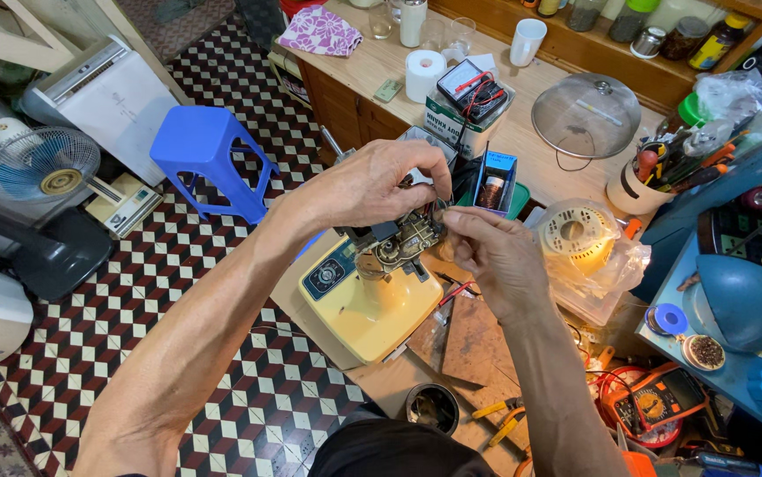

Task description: The person works on the exposed wiring of a small motor attached to a yellow appliance. They use an orange heat gun to apply heat to wire connections, then manipulate and reposition the wires with both hands. The person repeatedly applies heat and adjusts the wiring throughout the clip.

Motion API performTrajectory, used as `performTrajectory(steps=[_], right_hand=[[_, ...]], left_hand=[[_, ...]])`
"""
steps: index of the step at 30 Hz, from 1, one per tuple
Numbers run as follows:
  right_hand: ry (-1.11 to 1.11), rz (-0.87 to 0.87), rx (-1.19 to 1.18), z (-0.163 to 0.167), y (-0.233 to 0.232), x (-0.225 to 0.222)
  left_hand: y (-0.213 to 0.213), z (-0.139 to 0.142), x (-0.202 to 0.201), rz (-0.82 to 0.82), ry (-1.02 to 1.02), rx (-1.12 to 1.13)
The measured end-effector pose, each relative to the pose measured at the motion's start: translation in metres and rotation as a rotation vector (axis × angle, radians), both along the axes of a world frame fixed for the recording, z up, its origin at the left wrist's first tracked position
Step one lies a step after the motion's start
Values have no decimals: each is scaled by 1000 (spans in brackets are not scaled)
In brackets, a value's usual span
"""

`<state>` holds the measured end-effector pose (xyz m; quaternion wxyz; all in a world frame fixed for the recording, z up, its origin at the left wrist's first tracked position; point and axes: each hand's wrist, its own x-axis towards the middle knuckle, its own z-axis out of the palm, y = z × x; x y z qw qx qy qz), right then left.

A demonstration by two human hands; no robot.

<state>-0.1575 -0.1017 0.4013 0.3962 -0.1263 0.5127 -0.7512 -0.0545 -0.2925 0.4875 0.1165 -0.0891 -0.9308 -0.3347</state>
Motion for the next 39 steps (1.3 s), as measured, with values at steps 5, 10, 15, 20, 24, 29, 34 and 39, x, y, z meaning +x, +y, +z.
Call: performTrajectory(steps=[5, 10, 15, 20, 24, 29, 34, 39], right_hand=[[55, -18, 23, 0, -3, 5], [201, -78, 26, -4, -8, 10], [280, -86, 20, -6, -9, 13], [381, -103, 64, -6, -6, 16], [348, -101, 40, -5, -6, 16], [300, -112, 7, -8, -8, 15], [219, -61, -87, -11, -10, 10], [174, -27, -73, -13, -9, 6]], left_hand=[[-3, 0, 0, -54, 46, -95], [-4, -3, 1, -49, 57, -173], [-9, 3, -7, -101, -26, -212], [-13, 10, -24, -69, -243, -222], [-19, 9, -28, -142, -231, -156], [-25, 2, -30, -138, -297, -73], [-29, -1, -34, -181, -283, -47], [-29, 1, -33, -164, -325, -44]])
